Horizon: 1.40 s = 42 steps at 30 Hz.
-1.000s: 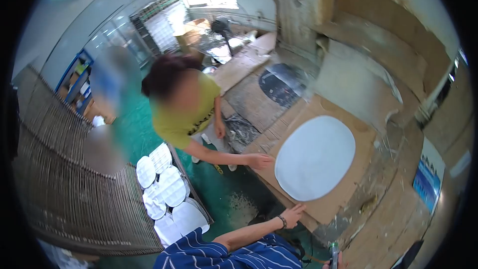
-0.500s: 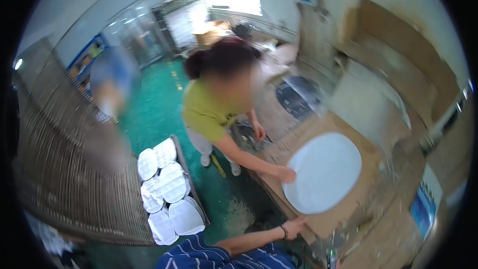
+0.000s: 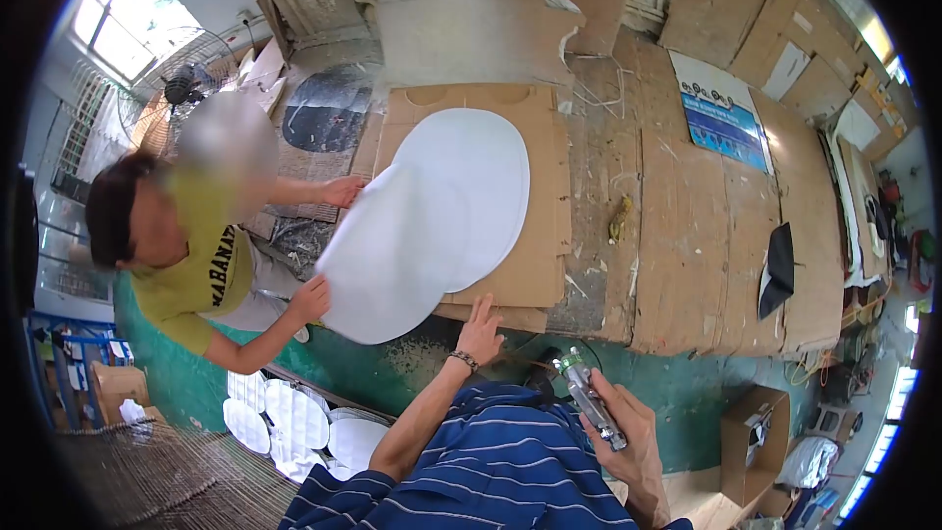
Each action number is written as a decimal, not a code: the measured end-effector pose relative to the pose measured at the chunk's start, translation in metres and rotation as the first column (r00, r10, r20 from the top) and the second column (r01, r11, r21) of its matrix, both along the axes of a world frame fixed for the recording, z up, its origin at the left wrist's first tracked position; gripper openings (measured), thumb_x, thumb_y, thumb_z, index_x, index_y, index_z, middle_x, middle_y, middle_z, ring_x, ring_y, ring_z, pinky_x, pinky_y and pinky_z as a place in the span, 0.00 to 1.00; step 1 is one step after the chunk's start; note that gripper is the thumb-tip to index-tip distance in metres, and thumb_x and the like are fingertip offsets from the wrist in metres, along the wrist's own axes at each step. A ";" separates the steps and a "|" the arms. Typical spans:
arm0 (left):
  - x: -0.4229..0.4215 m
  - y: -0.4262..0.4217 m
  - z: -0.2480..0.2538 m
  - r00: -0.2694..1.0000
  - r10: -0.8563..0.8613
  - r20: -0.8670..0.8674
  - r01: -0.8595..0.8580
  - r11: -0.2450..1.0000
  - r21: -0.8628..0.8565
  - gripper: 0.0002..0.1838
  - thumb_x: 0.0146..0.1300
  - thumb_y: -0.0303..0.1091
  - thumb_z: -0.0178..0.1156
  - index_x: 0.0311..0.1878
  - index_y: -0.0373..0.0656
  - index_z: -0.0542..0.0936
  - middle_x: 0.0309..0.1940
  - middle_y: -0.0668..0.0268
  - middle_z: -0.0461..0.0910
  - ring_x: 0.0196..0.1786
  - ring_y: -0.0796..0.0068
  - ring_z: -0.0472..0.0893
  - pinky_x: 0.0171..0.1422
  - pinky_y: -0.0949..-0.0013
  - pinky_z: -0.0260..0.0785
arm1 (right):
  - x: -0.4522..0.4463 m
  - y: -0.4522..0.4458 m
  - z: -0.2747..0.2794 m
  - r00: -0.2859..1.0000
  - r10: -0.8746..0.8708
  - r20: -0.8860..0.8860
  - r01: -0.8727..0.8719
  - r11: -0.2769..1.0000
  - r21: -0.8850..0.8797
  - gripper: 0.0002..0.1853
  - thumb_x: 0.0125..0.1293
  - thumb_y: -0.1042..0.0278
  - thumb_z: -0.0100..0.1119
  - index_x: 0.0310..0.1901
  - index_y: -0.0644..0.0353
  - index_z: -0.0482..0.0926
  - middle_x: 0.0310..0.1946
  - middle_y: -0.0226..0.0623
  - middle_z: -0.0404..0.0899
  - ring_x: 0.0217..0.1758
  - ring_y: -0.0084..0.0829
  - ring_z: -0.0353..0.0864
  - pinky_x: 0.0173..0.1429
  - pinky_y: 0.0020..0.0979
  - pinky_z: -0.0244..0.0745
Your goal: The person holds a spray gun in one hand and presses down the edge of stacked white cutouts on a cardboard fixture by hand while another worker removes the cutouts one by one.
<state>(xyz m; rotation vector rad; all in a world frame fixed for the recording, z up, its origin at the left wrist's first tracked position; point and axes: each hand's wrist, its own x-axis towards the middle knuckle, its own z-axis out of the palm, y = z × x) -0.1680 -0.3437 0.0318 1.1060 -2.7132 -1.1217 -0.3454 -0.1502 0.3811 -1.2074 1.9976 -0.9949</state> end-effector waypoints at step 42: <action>0.093 -0.005 -0.006 0.910 0.389 -0.142 -0.398 0.917 -0.037 0.19 0.61 0.32 0.69 0.56 0.42 0.84 0.63 0.52 0.81 0.69 0.46 0.77 0.73 0.49 0.71 | 0.006 -0.045 0.011 0.994 0.108 -0.027 -0.108 0.994 0.003 0.33 0.59 0.80 0.72 0.68 0.67 0.78 0.37 0.46 0.83 0.34 0.37 0.81 0.41 0.32 0.77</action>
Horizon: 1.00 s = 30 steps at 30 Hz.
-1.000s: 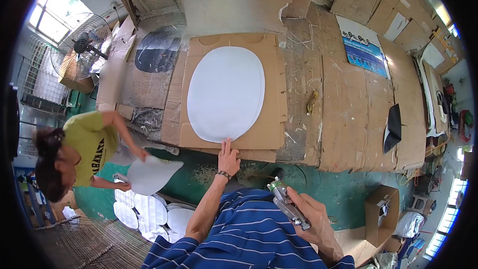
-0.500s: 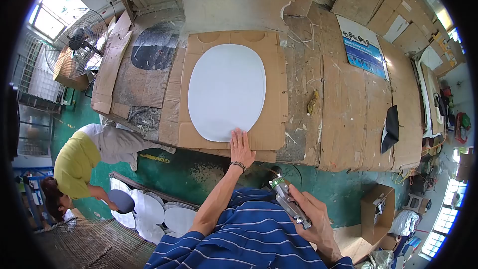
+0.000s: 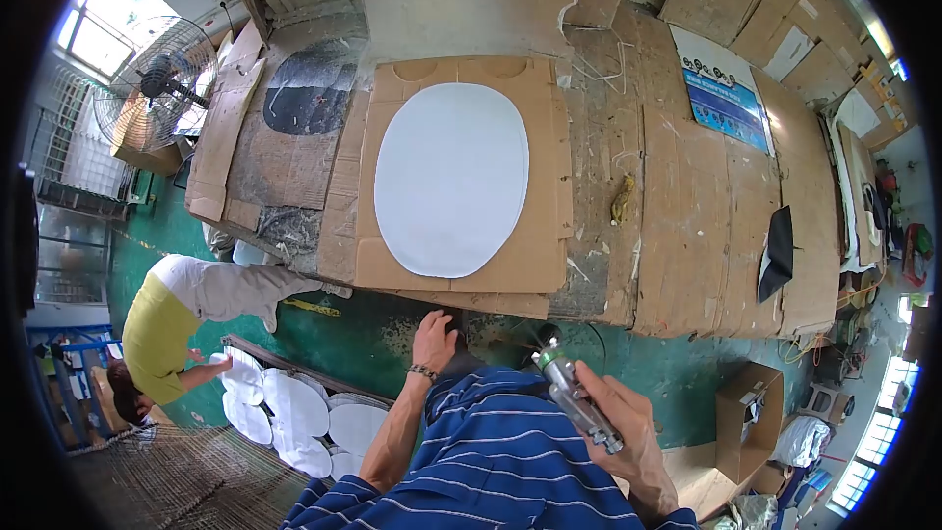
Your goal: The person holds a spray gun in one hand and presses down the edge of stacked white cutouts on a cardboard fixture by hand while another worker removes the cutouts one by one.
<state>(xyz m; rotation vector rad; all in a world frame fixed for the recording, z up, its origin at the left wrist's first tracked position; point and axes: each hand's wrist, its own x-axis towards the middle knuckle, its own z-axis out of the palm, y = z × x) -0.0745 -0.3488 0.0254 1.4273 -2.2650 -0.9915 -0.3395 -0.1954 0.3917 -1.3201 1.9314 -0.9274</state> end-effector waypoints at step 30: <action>0.117 0.068 -0.110 0.836 0.041 0.548 -0.348 0.811 0.470 0.18 0.62 0.48 0.66 0.50 0.50 0.90 0.51 0.51 0.89 0.57 0.46 0.86 0.64 0.50 0.79 | -0.025 0.016 -0.006 0.981 -0.178 -0.078 0.175 0.984 -0.042 0.28 0.66 0.72 0.70 0.68 0.70 0.78 0.43 0.47 0.86 0.38 0.35 0.84 0.45 0.31 0.77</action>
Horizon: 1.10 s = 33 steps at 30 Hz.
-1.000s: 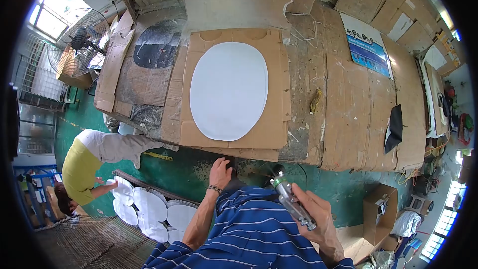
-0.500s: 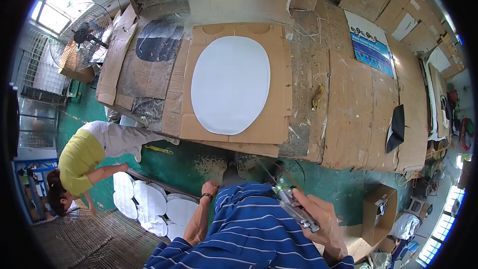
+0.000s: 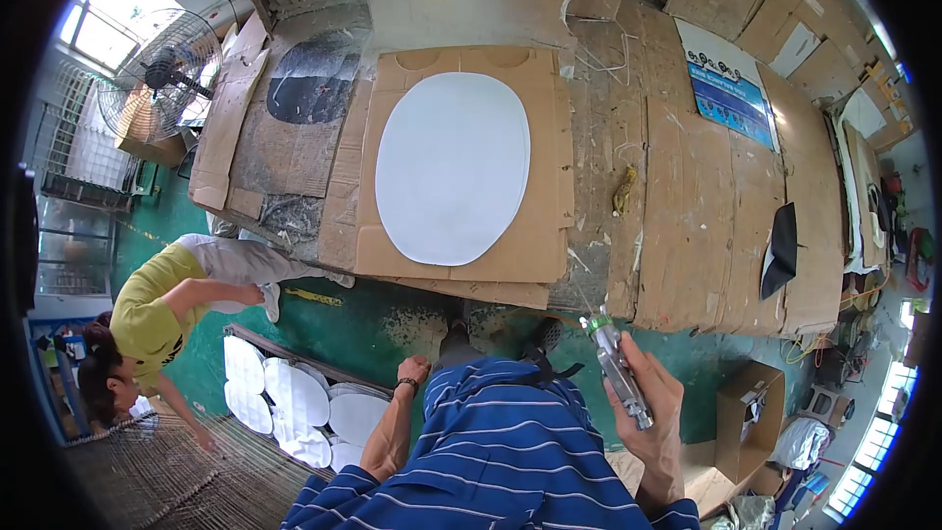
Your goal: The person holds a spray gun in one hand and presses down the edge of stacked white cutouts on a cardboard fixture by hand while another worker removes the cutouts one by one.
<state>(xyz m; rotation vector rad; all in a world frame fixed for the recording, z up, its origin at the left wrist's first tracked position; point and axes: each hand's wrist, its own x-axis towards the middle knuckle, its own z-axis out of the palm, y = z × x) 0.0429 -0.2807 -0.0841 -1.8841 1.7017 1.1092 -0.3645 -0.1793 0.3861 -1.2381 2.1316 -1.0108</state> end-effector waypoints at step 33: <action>-0.180 -0.077 0.136 0.780 -0.530 -0.332 0.258 0.757 -0.601 0.15 0.60 0.36 0.69 0.48 0.43 0.84 0.62 0.51 0.77 0.69 0.49 0.75 0.64 0.49 0.79 | -0.008 0.038 -0.020 0.983 -0.037 0.177 0.027 0.998 0.056 0.27 0.71 0.67 0.65 0.69 0.70 0.78 0.39 0.31 0.83 0.38 0.19 0.76 0.44 0.26 0.73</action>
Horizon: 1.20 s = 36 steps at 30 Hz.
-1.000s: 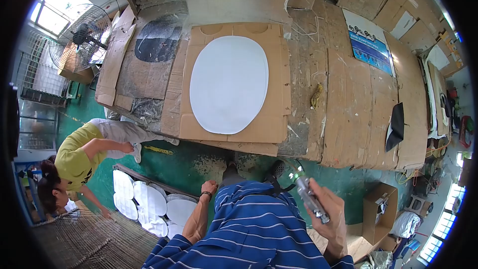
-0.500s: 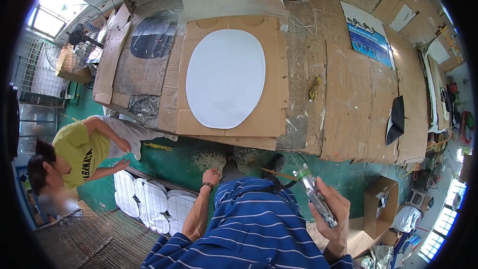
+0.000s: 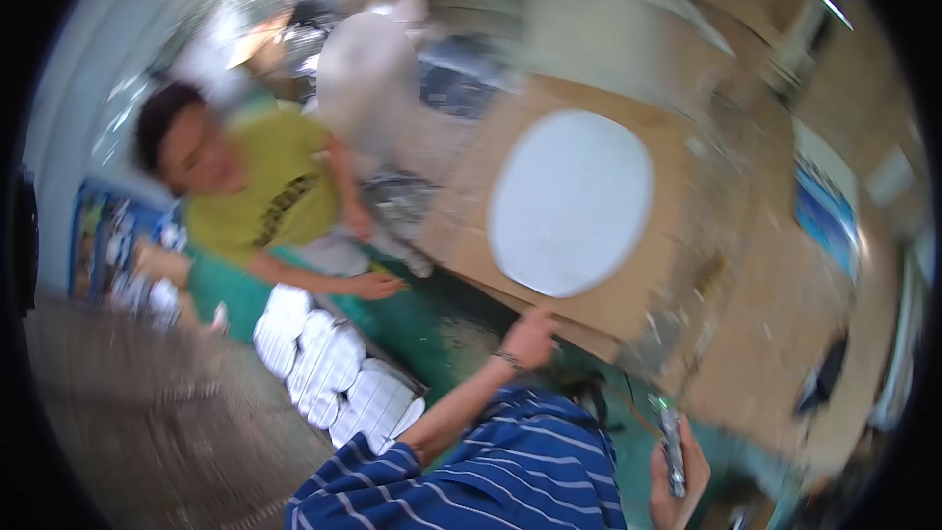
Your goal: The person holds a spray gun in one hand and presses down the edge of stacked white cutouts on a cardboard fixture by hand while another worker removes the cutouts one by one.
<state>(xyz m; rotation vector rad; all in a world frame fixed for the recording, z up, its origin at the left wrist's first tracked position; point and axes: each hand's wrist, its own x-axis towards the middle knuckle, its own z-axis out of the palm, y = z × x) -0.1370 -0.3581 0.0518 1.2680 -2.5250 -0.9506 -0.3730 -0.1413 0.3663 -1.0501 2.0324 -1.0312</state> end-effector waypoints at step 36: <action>-0.033 0.017 -0.042 0.973 0.065 0.221 -0.085 0.993 0.085 0.20 0.54 0.30 0.71 0.51 0.35 0.84 0.83 0.50 0.53 0.87 0.44 0.49 0.64 0.43 0.81 | 0.019 -0.133 -0.052 0.840 0.541 -0.022 -0.537 0.826 -0.172 0.22 0.75 0.68 0.67 0.67 0.65 0.81 0.53 0.41 0.87 0.52 0.31 0.83 0.59 0.35 0.79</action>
